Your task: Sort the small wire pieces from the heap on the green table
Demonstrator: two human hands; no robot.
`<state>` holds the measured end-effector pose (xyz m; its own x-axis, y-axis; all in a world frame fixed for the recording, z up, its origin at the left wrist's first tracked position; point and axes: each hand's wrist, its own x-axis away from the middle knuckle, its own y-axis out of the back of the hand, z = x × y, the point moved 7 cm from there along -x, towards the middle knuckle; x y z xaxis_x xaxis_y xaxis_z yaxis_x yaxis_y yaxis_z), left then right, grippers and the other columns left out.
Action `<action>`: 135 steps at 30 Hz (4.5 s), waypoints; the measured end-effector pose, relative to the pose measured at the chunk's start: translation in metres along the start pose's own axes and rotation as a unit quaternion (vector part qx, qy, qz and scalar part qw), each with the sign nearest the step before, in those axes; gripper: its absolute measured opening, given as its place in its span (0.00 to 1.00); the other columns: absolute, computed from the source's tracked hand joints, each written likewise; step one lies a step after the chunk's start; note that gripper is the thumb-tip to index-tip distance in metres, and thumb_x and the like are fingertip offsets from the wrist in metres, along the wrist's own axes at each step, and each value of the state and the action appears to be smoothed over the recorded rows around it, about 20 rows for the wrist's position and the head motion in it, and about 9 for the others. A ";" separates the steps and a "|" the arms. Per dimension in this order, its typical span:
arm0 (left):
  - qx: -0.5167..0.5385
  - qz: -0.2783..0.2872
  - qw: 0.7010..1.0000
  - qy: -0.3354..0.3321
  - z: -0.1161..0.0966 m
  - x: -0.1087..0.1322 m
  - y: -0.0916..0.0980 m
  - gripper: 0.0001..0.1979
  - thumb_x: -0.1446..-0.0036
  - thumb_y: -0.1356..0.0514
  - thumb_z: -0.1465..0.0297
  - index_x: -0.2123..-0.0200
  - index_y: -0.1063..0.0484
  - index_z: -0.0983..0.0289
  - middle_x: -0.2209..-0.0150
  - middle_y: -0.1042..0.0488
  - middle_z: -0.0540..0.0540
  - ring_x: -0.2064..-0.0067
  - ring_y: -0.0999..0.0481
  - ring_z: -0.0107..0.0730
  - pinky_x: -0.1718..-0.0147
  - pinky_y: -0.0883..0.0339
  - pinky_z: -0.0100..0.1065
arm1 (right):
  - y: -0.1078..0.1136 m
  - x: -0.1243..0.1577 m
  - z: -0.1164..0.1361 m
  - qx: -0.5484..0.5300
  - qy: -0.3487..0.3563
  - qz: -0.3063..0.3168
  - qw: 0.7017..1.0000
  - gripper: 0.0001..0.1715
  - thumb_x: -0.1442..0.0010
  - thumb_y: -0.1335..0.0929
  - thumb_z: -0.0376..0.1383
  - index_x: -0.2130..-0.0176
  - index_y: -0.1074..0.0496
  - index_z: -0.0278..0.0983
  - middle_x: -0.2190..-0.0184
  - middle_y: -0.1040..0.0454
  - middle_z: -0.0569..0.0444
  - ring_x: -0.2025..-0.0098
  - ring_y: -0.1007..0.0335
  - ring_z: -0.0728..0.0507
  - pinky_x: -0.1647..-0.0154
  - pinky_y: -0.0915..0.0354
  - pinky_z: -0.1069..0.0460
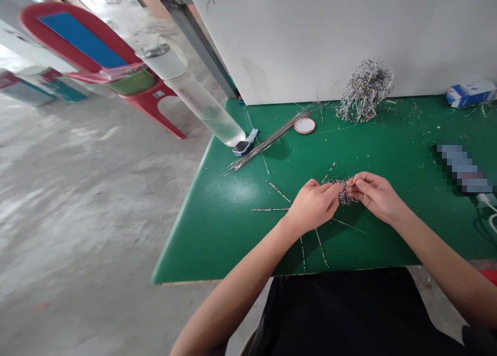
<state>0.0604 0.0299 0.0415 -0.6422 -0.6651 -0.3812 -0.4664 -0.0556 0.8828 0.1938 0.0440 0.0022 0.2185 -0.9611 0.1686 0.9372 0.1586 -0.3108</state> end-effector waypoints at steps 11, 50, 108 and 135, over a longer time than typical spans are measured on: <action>-0.006 -0.015 1.000 -0.009 -0.002 0.000 0.003 0.10 0.38 0.53 0.77 0.65 0.33 0.63 0.76 0.27 0.48 0.78 0.33 0.26 0.70 0.43 0.33 | -0.001 0.000 -0.001 -0.015 -0.010 -0.004 1.000 0.13 0.49 0.24 0.45 0.70 0.25 0.40 0.68 0.23 0.55 0.65 0.25 0.48 0.56 0.27 0.48; -0.010 -0.056 0.997 -0.046 -0.007 0.003 0.007 0.20 0.36 0.53 0.78 0.43 0.36 0.61 0.72 0.24 0.47 0.76 0.32 0.25 0.71 0.45 0.33 | 0.005 0.000 0.004 -0.010 0.040 -0.035 0.999 0.11 0.51 0.23 0.45 0.68 0.21 0.43 0.67 0.21 0.56 0.64 0.25 0.47 0.57 0.26 0.49; -0.011 -0.086 0.995 -0.047 -0.009 0.003 0.012 0.13 0.37 0.52 0.77 0.53 0.33 0.63 0.73 0.24 0.48 0.76 0.31 0.26 0.71 0.44 0.32 | 0.003 0.001 0.006 0.035 0.032 -0.032 0.998 0.14 0.52 0.23 0.48 0.70 0.21 0.41 0.71 0.20 0.54 0.68 0.23 0.46 0.60 0.25 0.48; -0.026 -0.060 0.998 -0.019 -0.003 0.002 0.008 0.13 0.33 0.52 0.73 0.59 0.27 0.62 0.74 0.25 0.49 0.75 0.30 0.25 0.70 0.44 0.33 | 0.007 0.003 0.009 0.026 0.031 -0.053 0.998 0.13 0.51 0.24 0.47 0.70 0.21 0.41 0.69 0.20 0.54 0.69 0.23 0.47 0.60 0.25 0.46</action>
<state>0.0573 0.0259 0.0484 -0.6072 -0.6221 -0.4942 -0.5091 -0.1729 0.8431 0.2033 0.0439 0.0086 0.1012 -0.9851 0.1389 0.9675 0.0649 -0.2443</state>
